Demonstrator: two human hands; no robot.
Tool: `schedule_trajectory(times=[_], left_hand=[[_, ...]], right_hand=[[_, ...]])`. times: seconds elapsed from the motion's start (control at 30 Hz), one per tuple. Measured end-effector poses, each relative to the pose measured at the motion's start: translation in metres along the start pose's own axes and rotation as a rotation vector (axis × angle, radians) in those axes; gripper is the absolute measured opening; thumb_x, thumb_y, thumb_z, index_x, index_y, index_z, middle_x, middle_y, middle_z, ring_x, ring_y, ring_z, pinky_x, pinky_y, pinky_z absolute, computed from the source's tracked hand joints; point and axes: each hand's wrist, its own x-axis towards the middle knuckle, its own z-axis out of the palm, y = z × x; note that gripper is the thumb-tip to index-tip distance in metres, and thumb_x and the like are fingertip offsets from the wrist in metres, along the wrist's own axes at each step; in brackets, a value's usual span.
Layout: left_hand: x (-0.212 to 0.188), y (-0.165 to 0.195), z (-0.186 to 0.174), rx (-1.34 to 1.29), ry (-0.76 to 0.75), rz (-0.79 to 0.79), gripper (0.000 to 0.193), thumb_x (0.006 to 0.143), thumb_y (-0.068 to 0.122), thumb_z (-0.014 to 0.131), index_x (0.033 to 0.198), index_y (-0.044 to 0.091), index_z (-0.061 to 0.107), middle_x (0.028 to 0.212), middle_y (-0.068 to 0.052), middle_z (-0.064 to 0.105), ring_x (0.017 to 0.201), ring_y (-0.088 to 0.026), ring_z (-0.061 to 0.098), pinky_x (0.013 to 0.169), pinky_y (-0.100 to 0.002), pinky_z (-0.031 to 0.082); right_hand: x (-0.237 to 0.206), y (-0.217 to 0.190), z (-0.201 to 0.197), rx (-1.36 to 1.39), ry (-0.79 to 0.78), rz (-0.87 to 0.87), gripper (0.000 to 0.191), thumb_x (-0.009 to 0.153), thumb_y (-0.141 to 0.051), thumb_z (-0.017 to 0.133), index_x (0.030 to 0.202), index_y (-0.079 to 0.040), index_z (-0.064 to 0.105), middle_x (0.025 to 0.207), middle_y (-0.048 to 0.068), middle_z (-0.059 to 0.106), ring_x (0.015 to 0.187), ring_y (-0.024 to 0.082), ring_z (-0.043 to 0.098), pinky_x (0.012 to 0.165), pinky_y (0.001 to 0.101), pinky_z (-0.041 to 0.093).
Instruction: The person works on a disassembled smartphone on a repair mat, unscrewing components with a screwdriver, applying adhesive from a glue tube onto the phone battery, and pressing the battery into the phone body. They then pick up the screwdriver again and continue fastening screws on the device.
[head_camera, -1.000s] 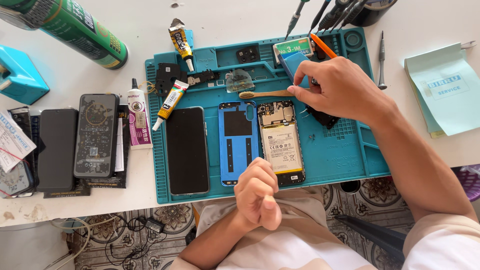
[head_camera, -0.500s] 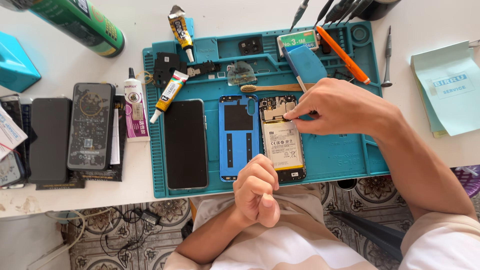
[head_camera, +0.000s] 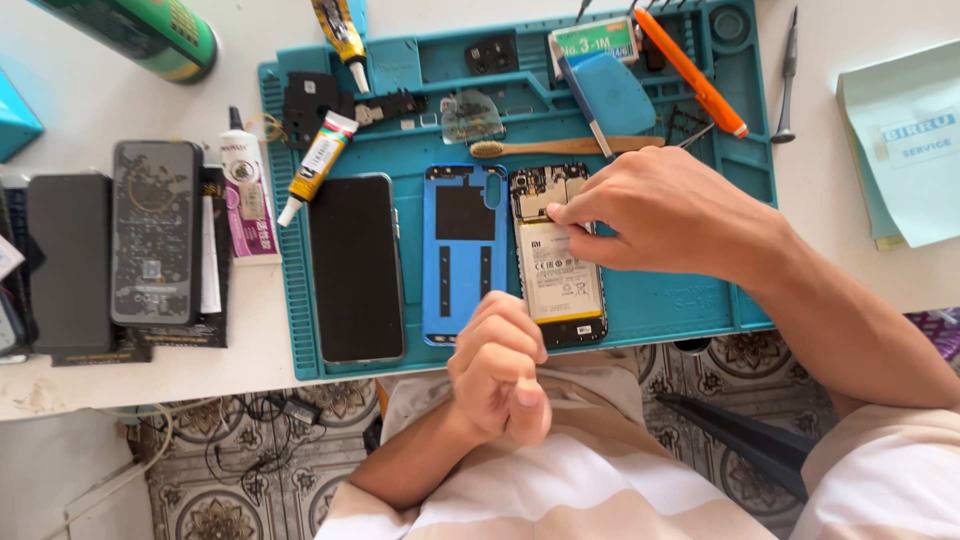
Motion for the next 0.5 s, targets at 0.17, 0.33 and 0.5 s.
schedule_trajectory(times=[0.17, 0.33, 0.5], left_hand=[[0.011, 0.011, -0.024, 0.332, -0.193, 0.017, 0.018, 0.096, 0.015, 0.066, 0.081, 0.008, 0.058, 0.077, -0.004, 0.06, 0.069, -0.025, 0.061, 0.068, -0.038, 0.044], [0.009, 0.005, -0.024, 0.342, -0.16, 0.045, 0.016, 0.088, 0.014, 0.067, 0.076, 0.008, 0.059, 0.071, -0.003, 0.058, 0.065, -0.023, 0.059, 0.065, -0.037, 0.04], [0.01, 0.002, -0.027, 0.295, -0.19, 0.023, 0.017, 0.088, 0.014, 0.07, 0.075, 0.008, 0.061, 0.071, -0.003, 0.06, 0.065, -0.022, 0.059, 0.064, -0.036, 0.041]], right_hand=[[0.0, 0.005, -0.003, -0.007, -0.044, 0.052, 0.029, 0.083, -0.026, 0.071, 0.108, -0.016, 0.08, 0.068, 0.015, 0.069, 0.063, 0.035, 0.067, 0.056, 0.0484, 0.05], [-0.013, 0.009, -0.015, 0.237, 0.121, -0.096, 0.018, 0.091, -0.006, 0.056, 0.106, -0.004, 0.067, 0.068, 0.008, 0.062, 0.061, 0.027, 0.063, 0.059, 0.0407, 0.048], [-0.059, 0.007, -0.01, 0.57, 0.302, 0.068, 0.013, 0.104, -0.003, 0.049, 0.103, -0.002, 0.062, 0.065, 0.006, 0.048, 0.055, 0.016, 0.046, 0.056, 0.0328, 0.039]])
